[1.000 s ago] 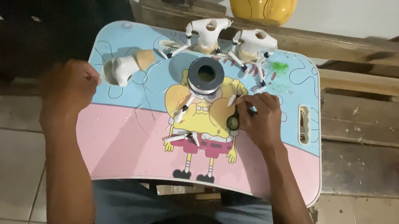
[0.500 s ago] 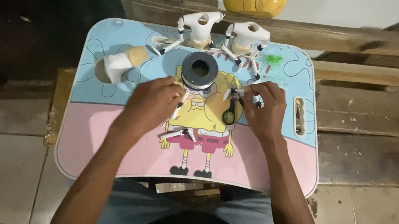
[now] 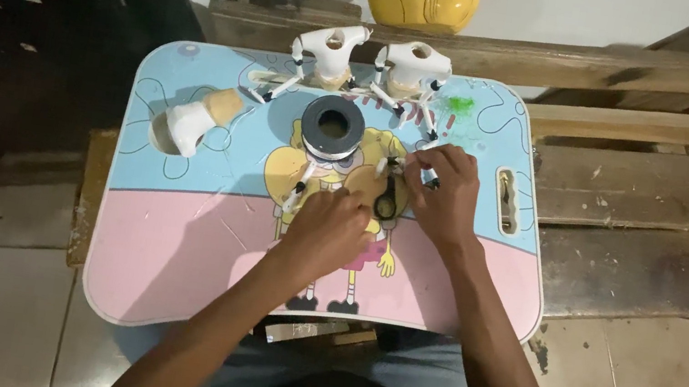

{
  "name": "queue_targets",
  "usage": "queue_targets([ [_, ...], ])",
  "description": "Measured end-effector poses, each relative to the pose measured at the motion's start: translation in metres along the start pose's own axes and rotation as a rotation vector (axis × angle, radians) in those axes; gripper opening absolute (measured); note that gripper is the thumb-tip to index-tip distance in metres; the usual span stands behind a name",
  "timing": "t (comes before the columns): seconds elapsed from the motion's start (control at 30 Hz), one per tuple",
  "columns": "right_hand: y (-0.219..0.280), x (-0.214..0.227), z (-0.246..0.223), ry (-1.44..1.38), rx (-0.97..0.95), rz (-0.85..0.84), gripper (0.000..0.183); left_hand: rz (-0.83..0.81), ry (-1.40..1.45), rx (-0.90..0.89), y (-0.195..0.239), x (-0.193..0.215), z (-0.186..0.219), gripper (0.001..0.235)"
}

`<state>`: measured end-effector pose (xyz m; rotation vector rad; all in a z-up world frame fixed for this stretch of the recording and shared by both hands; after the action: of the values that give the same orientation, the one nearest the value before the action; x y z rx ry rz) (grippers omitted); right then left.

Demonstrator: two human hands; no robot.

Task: Assembling small plastic toy components and using scissors to trim parts

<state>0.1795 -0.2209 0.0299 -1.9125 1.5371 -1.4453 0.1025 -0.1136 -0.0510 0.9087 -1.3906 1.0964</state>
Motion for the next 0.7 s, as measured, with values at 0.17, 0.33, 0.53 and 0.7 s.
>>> queue_targets([
  [0.17,0.001,-0.002,0.002,-0.027,-0.013,-0.007,0.007,0.002,-0.096,-0.034,0.004,-0.004,0.012,0.017],
  [0.33,-0.002,0.001,-0.003,-0.045,-0.013,-0.022,0.006,-0.003,-0.038,-0.053,0.002,0.027,-0.003,0.027],
  [0.53,-0.018,0.0,-0.024,-0.248,-0.089,-0.044,0.005,0.224,0.622,0.228,0.004,0.059,-0.083,0.018],
  [0.7,-0.031,-0.036,-0.05,-0.738,-0.286,-0.236,0.016,0.467,1.055,0.205,0.006,0.054,-0.095,0.013],
])
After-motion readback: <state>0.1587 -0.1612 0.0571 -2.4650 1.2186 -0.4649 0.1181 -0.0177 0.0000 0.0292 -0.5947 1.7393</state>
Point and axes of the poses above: each hand's wrist, its own y-axis away from the middle knuckle, its own x-axis out of the back of the hand, z = x × y, the point moved 9 cm from there along -y, towards the middle knuckle, and after that the axes turned 10 degrees about -y, right-handed, at the moved point
